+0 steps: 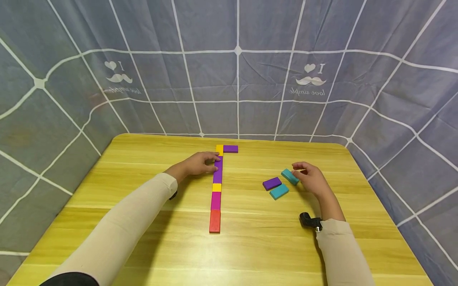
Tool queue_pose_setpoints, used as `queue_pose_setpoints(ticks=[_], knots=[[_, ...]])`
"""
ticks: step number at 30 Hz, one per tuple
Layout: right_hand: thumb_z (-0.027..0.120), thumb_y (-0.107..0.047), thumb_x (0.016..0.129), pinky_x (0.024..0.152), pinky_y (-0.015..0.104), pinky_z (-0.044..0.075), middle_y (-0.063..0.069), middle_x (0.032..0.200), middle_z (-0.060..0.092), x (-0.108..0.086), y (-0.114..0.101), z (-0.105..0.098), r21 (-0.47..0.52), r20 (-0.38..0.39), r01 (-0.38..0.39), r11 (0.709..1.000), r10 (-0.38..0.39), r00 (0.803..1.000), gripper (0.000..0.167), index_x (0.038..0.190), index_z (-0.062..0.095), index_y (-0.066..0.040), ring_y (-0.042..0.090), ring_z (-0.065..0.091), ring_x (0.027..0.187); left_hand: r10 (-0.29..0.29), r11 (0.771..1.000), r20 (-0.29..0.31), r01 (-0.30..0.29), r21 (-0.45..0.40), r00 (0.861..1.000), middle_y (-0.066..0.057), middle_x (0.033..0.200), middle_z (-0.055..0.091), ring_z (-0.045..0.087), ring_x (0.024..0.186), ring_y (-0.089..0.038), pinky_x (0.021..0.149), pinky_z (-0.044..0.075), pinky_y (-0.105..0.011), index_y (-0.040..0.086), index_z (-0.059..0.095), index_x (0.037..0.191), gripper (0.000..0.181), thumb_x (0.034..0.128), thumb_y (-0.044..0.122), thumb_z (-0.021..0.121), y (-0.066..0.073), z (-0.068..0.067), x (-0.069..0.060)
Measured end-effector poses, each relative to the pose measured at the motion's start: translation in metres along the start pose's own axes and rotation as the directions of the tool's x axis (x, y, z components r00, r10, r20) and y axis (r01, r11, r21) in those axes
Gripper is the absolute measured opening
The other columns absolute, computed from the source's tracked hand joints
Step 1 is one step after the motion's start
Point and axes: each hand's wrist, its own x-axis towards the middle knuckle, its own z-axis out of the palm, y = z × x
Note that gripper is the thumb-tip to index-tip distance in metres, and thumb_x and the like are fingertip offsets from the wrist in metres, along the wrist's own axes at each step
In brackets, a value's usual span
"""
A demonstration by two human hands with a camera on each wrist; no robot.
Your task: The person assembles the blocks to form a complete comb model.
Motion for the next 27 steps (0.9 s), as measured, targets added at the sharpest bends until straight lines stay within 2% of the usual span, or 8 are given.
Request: queue_pose_setpoints(ticks=[4, 7, 12, 14, 20, 27], knots=[[0.055, -0.027, 0.103, 0.075, 0.027, 0.048, 0.025, 0.127, 0.059, -0.001, 0.007, 0.001, -0.009, 0.016, -0.011, 1.0, 0.011, 1.0, 0.045, 0.135, 0.054, 0.004, 0.031, 0.055, 0.107, 0.005, 1.0, -0.004, -0.005, 0.003, 1.0, -0.008, 0.153, 0.044, 0.034, 0.143, -0.028, 0.119, 0.023, -0.038, 0.009, 0.063, 0.133, 0.044, 0.0932, 0.026, 0.07, 0.0, -0.001, -0.001], [0.055, -0.023, 0.103, 0.074, 0.028, 0.048, 0.026, 0.128, 0.057, -0.001, 0.012, 0.001, 0.005, 0.062, -0.017, 1.0, 0.017, 0.998, 0.044, 0.137, 0.052, 0.004, 0.03, 0.054, 0.105, 0.007, 1.0, -0.006, -0.007, 0.005, 1.0, -0.008, 0.153, 0.044, 0.034, 0.144, -0.028, 0.119, 0.023, -0.038, 0.009, 0.063, 0.133, 0.044, 0.093, 0.025, 0.07, 0.0, -0.001, -0.001], [0.054, -0.015, 0.103, 0.091, 0.035, 0.045, 0.027, 0.133, 0.054, -0.001, 0.022, 0.003, 0.007, 0.118, 0.005, 1.0, -0.006, 0.993, 0.042, 0.139, 0.049, 0.006, 0.034, 0.051, 0.117, 0.003, 1.0, -0.002, -0.003, 0.0, 1.0, -0.008, 0.152, 0.044, 0.035, 0.143, -0.028, 0.119, 0.024, -0.037, 0.009, 0.063, 0.134, 0.044, 0.0934, 0.025, 0.07, 0.0, 0.0, -0.002], [0.053, -0.013, 0.103, 0.094, 0.034, 0.043, 0.027, 0.134, 0.054, -0.001, 0.026, 0.004, -0.001, 0.119, 0.016, 1.0, -0.015, 0.993, 0.041, 0.139, 0.049, 0.006, 0.035, 0.05, 0.119, 0.003, 1.0, 0.001, -0.003, -0.001, 1.0, -0.008, 0.152, 0.045, 0.035, 0.143, -0.028, 0.119, 0.024, -0.037, 0.008, 0.062, 0.134, 0.044, 0.0937, 0.025, 0.07, -0.001, 0.0, -0.002], [0.054, -0.007, 0.101, 0.092, 0.027, 0.043, 0.029, 0.134, 0.054, -0.001, 0.031, 0.008, -0.027, 0.106, 0.048, 0.998, -0.045, 0.993, 0.04, 0.138, 0.049, 0.008, 0.037, 0.052, 0.117, 0.024, 1.0, 0.001, -0.024, -0.013, 1.0, -0.009, 0.152, 0.044, 0.035, 0.143, -0.028, 0.118, 0.025, -0.038, 0.007, 0.062, 0.134, 0.044, 0.0937, 0.024, 0.069, -0.002, 0.002, -0.003], [0.052, -0.007, 0.102, 0.097, 0.047, 0.042, 0.03, 0.136, 0.051, -0.004, 0.027, 0.015, -0.028, 0.084, 0.027, 0.999, -0.024, 0.996, 0.04, 0.14, 0.049, 0.006, 0.04, 0.049, 0.12, 0.018, 1.0, 0.003, -0.018, 0.015, 1.0, -0.008, 0.152, 0.044, 0.035, 0.143, -0.028, 0.119, 0.024, -0.038, 0.008, 0.062, 0.134, 0.044, 0.0939, 0.025, 0.069, -0.001, 0.0, -0.004]])
